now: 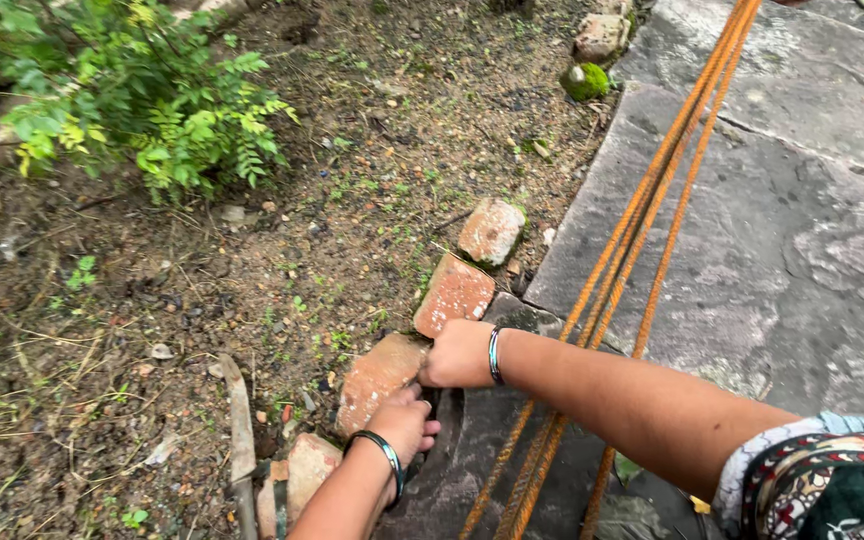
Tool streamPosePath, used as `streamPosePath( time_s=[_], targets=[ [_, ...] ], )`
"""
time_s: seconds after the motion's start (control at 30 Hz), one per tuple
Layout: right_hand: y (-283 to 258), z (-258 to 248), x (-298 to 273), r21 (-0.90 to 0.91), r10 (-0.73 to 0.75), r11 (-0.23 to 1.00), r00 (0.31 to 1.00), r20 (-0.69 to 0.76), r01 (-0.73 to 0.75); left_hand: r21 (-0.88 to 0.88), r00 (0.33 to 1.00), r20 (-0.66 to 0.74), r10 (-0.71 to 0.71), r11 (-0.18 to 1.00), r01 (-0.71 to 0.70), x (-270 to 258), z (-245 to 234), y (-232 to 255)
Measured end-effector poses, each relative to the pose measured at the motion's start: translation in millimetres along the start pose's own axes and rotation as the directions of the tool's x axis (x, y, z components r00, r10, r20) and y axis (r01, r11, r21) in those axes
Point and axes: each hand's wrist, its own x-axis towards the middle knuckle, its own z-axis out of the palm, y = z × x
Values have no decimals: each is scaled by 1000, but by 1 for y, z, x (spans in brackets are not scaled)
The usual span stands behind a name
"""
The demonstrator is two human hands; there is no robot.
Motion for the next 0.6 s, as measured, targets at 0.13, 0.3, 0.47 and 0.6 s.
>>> streamPosePath(
  time_s=[0.13, 0.3, 0.47, 0.6],
  targets=[
    [-6, -11, -11, 43, 51, 998, 991, -124, -46, 1, 1000, -12, 7, 1000, -7, -10, 6, 5],
    [-15, -36, -24, 215, 150, 970, 973, -177, -111, 92, 987, -115, 113, 990, -103, -52, 9, 29],
    [-22, -78, -38, 475, 347, 860, 896, -277, -186, 271, 923, -215, 319, 927, -258, -93, -18, 79],
    [-21, -116, -51, 396, 429, 869, 850, -307, -296, 132, 902, -149, 405, 912, -388, -105, -17, 107]
  ],
)
